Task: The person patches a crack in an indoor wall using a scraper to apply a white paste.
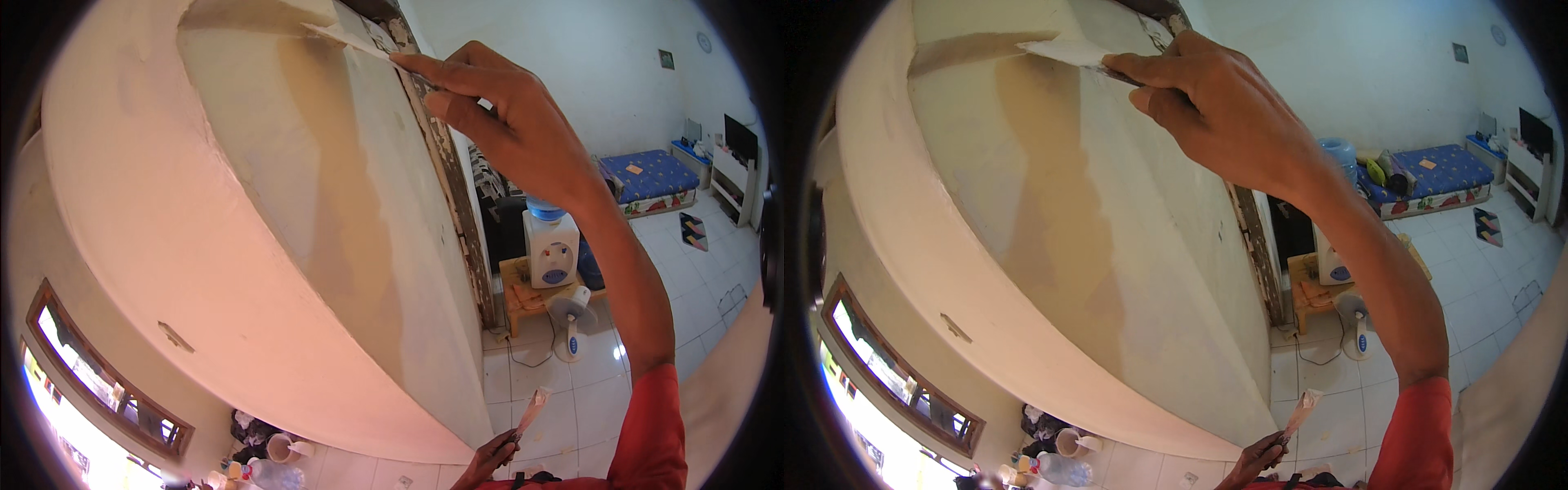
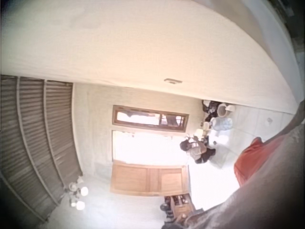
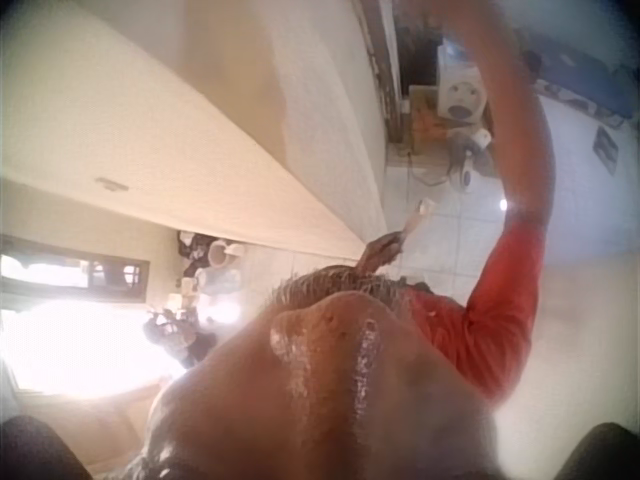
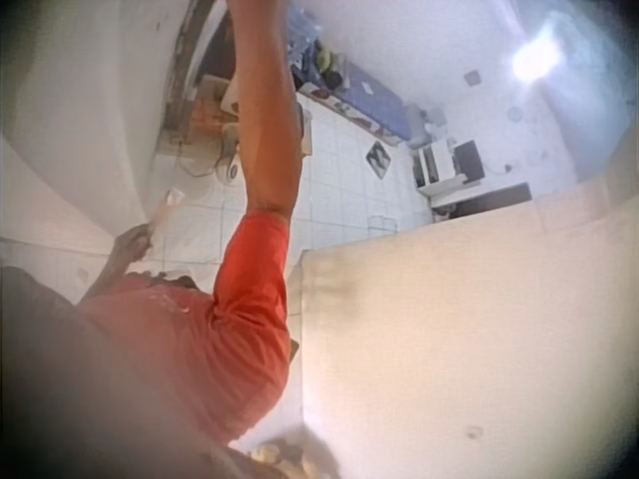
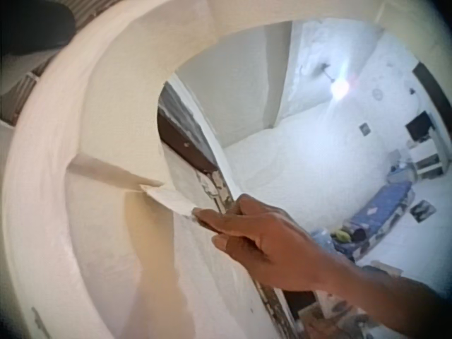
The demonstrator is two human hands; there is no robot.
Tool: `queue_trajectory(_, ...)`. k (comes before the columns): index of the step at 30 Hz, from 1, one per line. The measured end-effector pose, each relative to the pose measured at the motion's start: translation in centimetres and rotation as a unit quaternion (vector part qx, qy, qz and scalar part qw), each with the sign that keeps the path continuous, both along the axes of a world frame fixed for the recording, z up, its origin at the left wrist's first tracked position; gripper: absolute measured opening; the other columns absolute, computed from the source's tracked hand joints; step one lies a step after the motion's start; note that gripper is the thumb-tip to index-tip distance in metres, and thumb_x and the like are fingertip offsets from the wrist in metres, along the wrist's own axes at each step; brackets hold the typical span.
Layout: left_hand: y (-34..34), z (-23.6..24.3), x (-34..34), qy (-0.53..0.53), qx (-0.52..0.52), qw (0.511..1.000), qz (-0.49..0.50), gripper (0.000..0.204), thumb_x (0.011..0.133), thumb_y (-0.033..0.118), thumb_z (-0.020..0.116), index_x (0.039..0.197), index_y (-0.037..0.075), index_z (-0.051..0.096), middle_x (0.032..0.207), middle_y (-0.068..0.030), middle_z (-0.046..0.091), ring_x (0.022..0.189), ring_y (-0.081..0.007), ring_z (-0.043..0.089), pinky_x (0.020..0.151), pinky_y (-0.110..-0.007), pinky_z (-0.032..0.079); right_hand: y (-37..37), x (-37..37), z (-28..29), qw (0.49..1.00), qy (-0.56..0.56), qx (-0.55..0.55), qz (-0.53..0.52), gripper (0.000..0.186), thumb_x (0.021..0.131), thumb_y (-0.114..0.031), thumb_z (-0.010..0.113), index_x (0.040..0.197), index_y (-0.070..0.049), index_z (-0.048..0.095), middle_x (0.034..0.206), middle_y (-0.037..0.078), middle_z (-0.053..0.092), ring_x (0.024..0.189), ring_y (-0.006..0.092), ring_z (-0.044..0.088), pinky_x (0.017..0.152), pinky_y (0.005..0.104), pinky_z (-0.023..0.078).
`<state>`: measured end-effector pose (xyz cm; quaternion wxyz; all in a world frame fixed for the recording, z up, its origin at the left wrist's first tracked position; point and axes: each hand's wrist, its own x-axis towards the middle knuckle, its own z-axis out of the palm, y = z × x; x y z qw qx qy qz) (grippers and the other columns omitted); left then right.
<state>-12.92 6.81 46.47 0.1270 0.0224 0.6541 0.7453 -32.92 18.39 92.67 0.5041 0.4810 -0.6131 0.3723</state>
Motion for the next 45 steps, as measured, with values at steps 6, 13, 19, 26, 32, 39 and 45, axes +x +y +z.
queue_trajectory(6, -0.1, 0.3, 0.2, -0.019, 0.007, 1.0, -0.004, 0.055, 0.097, 0.036, 0.058, 0.139, 0.001, 0.05, 0.095, 0.0001, 0.06, 0.074, -0.0088, 0.049, 0.066, -0.026, 0.042, 0.1, -0.2, 0.7, 1.0, -0.011, 0.019, -0.001, 0.037, 0.098, -0.021, 0.059, 0.135, -0.015, 0.06, 0.08, -0.002, 0.041, 0.068, 0.0112, 0.037, 0.063, 0.0269, 0.034)
queue_trajectory(13, -0.6, -3.8, -0.2, -0.033, 0.011, 0.999, 0.01, 0.057, 0.096, 0.038, 0.06, 0.138, 0.0, 0.05, 0.096, -0.0007, 0.061, 0.076, -0.0101, 0.052, 0.066, -0.026, 0.044, 0.7, 1.9, -2.6, 0.996, -0.069, 0.059, 0.021, 0.034, 0.093, -0.015, 0.061, 0.127, -0.01, 0.065, 0.079, 0.01, 0.048, 0.072, 0.0252, 0.049, 0.068, 0.0393, 0.04)
queue_trajectory(19, -0.5, -1.9, 0.4, -0.017, -0.014, 1.0, -0.012, 0.06, 0.095, 0.04, 0.061, 0.137, 0.0, 0.05, 0.098, -0.0024, 0.062, 0.078, -0.0114, 0.053, 0.068, -0.028, 0.045, 2.1, 2.4, -4.1, 0.986, -0.144, 0.063, 0.048, 0.035, 0.093, -0.012, 0.062, 0.127, -0.009, 0.064, 0.077, 0.008, 0.045, 0.07, 0.0242, 0.047, 0.066, 0.0373, 0.039)
queue_trajectory(26, 0.8, 2.2, 1.5, -0.035, 0.004, 0.999, -0.012, 0.062, 0.092, 0.042, 0.064, 0.136, 0.0, 0.052, 0.098, -0.0019, 0.06, 0.08, -0.0122, 0.051, 0.072, -0.029, 0.044, -2.4, 1.3, -2.3, 0.998, -0.042, -0.011, 0.054, 0.042, 0.093, -0.013, 0.064, 0.134, -0.009, 0.058, 0.09, 0.012, 0.052, 0.077, 0.0272, 0.056, 0.072, 0.0395, 0.045)
queue_trajectory(32, 0.3, 2.3, 1.8, -0.024, 0.011, 1.0, -0.015, 0.062, 0.091, 0.042, 0.065, 0.136, 0.001, 0.053, 0.097, -0.0017, 0.06, 0.083, -0.0123, 0.051, 0.074, -0.029, 0.044, -1.4, 3.9, -8.2, 0.993, -0.096, 0.046, 0.059, 0.045, 0.091, -0.015, 0.066, 0.135, -0.008, 0.057, 0.091, 0.013, 0.052, 0.074, 0.0262, 0.057, 0.068, 0.0386, 0.047)
queue_trajectory(39, -0.1, -1.5, 0.8, -0.058, 0.053, 0.996, -0.051, 0.052, 0.102, 0.025, 0.053, 0.146, 0.001, 0.041, 0.1, -0.0011, 0.058, 0.083, -0.0063, 0.048, 0.071, -0.021, 0.042, 1.1, 2.6, -2.4, 0.997, -0.08, 0.013, -0.007, 0.035, 0.093, -0.018, 0.064, 0.126, -0.011, 0.065, 0.085, 0.011, 0.054, 0.074, 0.025, 0.054, 0.07, 0.0375, 0.043)
queue_trajectory(45, -0.4, -1.5, 1.4, -0.048, 0.035, 0.998, -0.032, 0.05, 0.102, 0.024, 0.052, 0.145, 0.0, 0.041, 0.099, -0.0002, 0.058, 0.079, -0.0064, 0.05, 0.068, -0.022, 0.042, 0.6, 0.1, 0.0, 0.997, -0.03, 0.063, 0.019, 0.038, 0.094, -0.025, 0.064, 0.131, -0.013, 0.063, 0.082, 0.005, 0.05, 0.071, 0.0181, 0.047, 0.066, 0.0338, 0.04)
